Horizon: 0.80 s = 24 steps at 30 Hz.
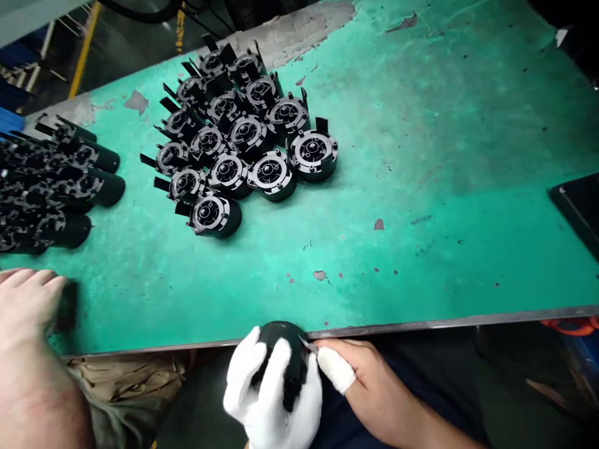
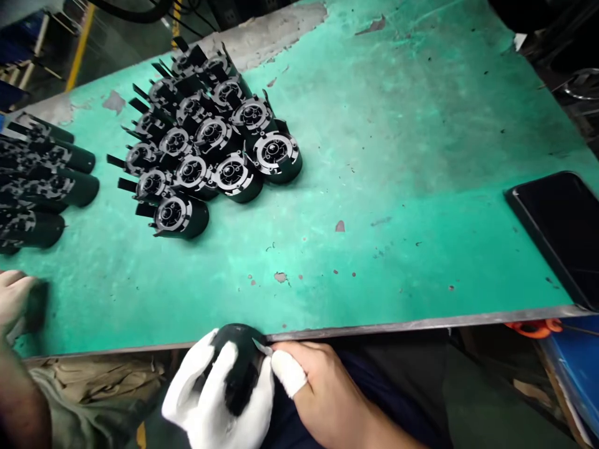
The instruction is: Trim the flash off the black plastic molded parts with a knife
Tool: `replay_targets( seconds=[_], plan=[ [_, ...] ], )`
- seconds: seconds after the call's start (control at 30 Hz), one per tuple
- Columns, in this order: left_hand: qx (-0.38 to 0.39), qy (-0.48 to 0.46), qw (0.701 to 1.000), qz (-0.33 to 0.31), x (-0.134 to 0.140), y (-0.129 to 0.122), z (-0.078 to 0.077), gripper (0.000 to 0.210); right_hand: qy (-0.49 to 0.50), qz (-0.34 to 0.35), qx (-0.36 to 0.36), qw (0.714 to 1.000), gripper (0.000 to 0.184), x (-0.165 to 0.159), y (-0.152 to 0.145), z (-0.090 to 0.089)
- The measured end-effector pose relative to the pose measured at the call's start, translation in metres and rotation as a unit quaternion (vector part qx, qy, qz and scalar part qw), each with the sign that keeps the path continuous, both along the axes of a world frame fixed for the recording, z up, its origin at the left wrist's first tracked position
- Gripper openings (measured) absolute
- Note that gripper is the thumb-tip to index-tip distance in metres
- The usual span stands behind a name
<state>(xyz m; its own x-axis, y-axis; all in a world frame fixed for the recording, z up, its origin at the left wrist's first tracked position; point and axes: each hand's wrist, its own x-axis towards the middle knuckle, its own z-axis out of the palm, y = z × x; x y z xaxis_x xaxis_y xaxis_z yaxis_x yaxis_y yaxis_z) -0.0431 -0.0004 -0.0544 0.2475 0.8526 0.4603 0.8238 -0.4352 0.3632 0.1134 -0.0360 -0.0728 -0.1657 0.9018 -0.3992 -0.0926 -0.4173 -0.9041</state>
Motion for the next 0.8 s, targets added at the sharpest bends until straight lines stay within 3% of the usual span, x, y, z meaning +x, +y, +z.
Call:
replay_targets(
  seconds=[0.23,0.53,0.8],
  plan=[
    [0.02,-0.007,1.0,-0.011,-0.001,0.001,-0.003,0.042,-0.008,-0.003,-0.026,1.0,0.033,-0.004,-0.002,-0.005],
    [0.029,-0.016,0.999,-0.015,0.0,0.003,-0.005,0.042,-0.009,0.026,0.0,1.0,0.034,0.005,0.002,-0.005],
    [0.037,-0.021,0.999,-0.029,-0.001,0.002,-0.006,0.045,-0.056,-0.002,-0.026,0.998,0.035,-0.003,-0.001,-0.003]
  ],
)
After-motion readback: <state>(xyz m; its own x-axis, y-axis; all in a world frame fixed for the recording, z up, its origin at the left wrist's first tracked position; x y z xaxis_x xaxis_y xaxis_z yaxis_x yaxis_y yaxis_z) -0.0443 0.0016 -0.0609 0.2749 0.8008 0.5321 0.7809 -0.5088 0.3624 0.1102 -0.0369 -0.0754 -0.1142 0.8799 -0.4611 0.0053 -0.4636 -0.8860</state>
